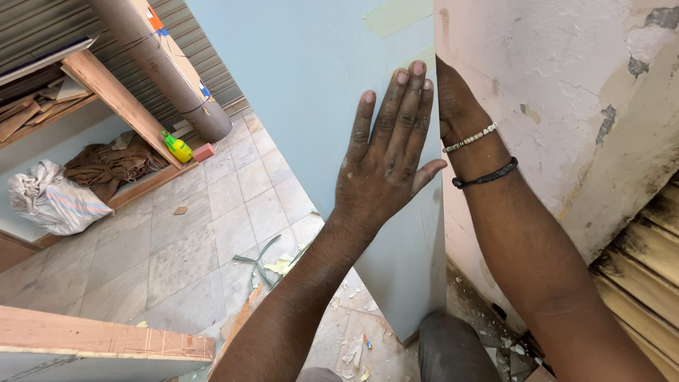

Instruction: The person applies masking tape to the edge of a white panel while it is positioned against a wall.

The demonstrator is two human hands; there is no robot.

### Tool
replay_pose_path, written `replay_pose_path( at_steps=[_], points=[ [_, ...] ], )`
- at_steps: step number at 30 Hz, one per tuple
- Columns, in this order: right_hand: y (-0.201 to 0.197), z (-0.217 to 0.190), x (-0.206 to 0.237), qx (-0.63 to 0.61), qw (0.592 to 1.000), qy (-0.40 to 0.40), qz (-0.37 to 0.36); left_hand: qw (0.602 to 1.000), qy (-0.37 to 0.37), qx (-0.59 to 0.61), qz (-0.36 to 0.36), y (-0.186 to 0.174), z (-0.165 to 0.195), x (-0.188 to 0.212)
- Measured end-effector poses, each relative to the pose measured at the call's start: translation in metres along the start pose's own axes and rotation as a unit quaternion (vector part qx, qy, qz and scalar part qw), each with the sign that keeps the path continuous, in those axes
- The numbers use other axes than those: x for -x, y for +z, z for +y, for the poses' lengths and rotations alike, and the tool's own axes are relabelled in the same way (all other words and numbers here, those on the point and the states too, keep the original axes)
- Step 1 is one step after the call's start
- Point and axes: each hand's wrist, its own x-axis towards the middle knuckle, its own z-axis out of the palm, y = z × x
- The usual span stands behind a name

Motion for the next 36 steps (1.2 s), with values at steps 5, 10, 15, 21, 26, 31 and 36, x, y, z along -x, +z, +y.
replay_pose_path(
  at_steps=[5, 10, 15, 21, 26, 31, 36],
  points=[
    [0.021, -0.018, 0.032, 0.061, 0.997, -0.041, 0.023, 1.0, -0.004, -0.026, -0.006, -0.012, 0.0, 0.002],
    [0.042, -0.037, 0.066, 0.069, 0.976, -0.183, 0.092, 0.997, 0.002, -0.044, -0.063, -0.026, 0.005, 0.026],
    [0.047, -0.039, 0.083, 0.379, 0.872, -0.266, 0.16, 0.996, -0.015, -0.006, -0.088, -0.042, 0.011, 0.067],
    [0.034, 0.001, 0.215, 0.461, 0.863, -0.075, 0.195, 0.816, -0.243, 0.521, -0.06, -0.084, 0.045, 0.115],
    [0.044, 0.078, 0.309, 0.257, 0.965, 0.019, -0.037, 0.771, -0.29, 0.565, -0.046, -0.084, 0.083, 0.152],
    [0.04, 0.105, 0.327, 0.34, 0.933, 0.056, -0.099, 0.76, -0.348, 0.544, -0.074, -0.078, 0.106, 0.189],
    [0.053, 0.111, 0.329, 0.319, 0.927, 0.083, -0.182, 0.739, -0.372, 0.559, -0.059, -0.075, 0.109, 0.222]
  ],
)
